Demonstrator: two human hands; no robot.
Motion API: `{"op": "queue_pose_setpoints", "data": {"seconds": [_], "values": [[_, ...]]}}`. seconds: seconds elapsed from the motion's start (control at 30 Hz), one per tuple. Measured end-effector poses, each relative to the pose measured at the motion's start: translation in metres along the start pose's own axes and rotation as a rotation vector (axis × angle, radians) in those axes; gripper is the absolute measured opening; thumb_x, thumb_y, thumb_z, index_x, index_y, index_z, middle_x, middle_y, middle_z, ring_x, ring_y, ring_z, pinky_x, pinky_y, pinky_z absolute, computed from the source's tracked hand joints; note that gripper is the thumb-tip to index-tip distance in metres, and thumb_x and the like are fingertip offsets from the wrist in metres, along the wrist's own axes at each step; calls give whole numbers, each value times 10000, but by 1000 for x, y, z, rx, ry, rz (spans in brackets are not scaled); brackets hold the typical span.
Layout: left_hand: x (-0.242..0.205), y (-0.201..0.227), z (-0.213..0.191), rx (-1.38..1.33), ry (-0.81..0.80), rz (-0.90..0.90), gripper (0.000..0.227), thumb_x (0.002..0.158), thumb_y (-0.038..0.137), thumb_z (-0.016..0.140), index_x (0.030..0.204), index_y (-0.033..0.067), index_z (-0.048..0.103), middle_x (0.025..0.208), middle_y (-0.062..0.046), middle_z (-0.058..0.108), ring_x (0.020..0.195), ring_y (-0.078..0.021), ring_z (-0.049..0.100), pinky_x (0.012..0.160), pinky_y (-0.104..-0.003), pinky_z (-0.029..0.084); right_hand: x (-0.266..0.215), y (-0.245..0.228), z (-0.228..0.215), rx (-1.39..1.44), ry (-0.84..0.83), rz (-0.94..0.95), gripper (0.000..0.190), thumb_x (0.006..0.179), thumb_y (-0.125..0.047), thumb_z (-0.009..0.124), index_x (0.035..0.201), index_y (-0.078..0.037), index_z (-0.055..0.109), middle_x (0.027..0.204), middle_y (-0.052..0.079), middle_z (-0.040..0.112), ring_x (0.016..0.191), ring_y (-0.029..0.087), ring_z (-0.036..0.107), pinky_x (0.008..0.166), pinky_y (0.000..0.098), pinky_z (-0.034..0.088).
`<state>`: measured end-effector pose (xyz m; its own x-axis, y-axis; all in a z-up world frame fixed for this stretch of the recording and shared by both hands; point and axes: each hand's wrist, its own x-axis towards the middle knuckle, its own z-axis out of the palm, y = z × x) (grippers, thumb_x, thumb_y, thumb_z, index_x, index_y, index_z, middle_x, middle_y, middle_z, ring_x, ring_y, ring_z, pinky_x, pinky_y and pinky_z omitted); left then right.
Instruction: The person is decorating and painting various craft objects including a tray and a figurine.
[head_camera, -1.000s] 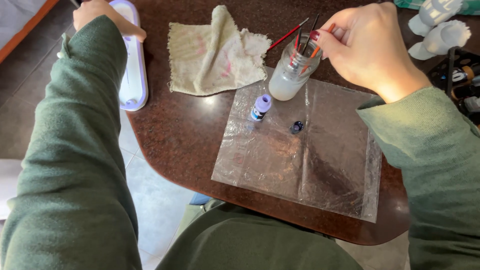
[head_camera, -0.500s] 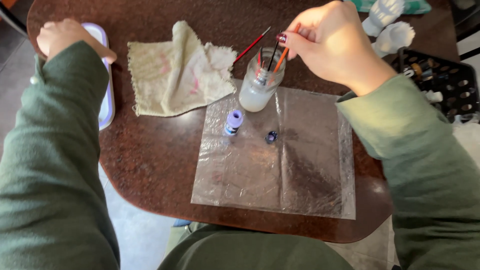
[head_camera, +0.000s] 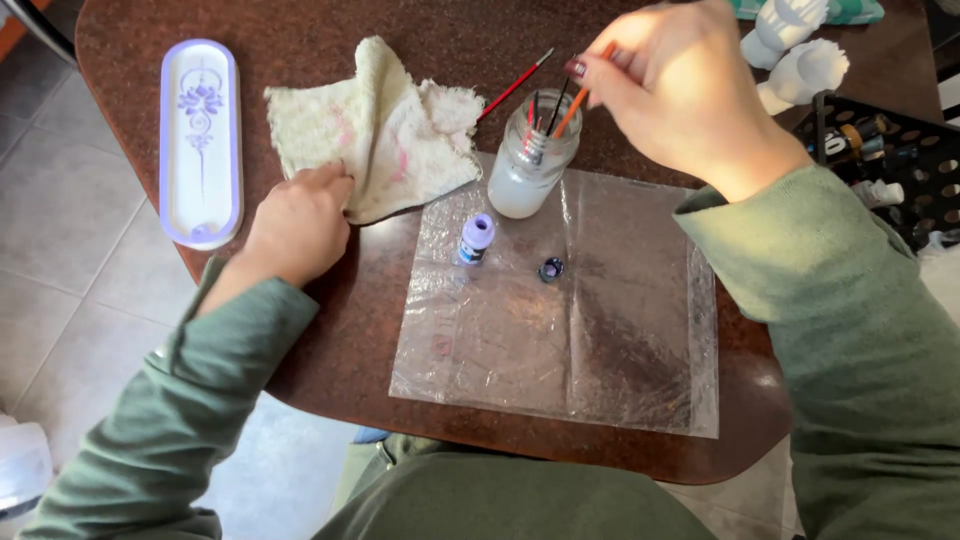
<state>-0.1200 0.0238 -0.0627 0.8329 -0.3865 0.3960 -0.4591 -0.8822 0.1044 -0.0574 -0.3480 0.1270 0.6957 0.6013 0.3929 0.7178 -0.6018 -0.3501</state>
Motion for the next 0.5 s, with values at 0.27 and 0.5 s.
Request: {"op": "queue_pose_setpoints", "data": {"seconds": [0.27, 0.5], "values": [[-49, 96, -49, -192, -80, 78, 224, 764, 67, 631, 984, 32, 654, 938, -130, 677, 896, -322, 673, 804, -447, 546, 5, -12, -4, 133, -79, 148, 141, 1031, -95, 703, 954, 14, 751, 748, 51, 718, 549, 77, 613, 492, 240, 468], [-71, 127, -76, -587, -74, -10, 405, 782, 45, 739, 1178, -12, 674, 1062, -159, 705, 980, -369, 666, 860, -440, 537, 9, -4, 2, 148, -85, 188, 155, 1052, -92, 712, 965, 32, 747, 734, 67, 702, 576, 85, 591, 502, 254, 441]]}}
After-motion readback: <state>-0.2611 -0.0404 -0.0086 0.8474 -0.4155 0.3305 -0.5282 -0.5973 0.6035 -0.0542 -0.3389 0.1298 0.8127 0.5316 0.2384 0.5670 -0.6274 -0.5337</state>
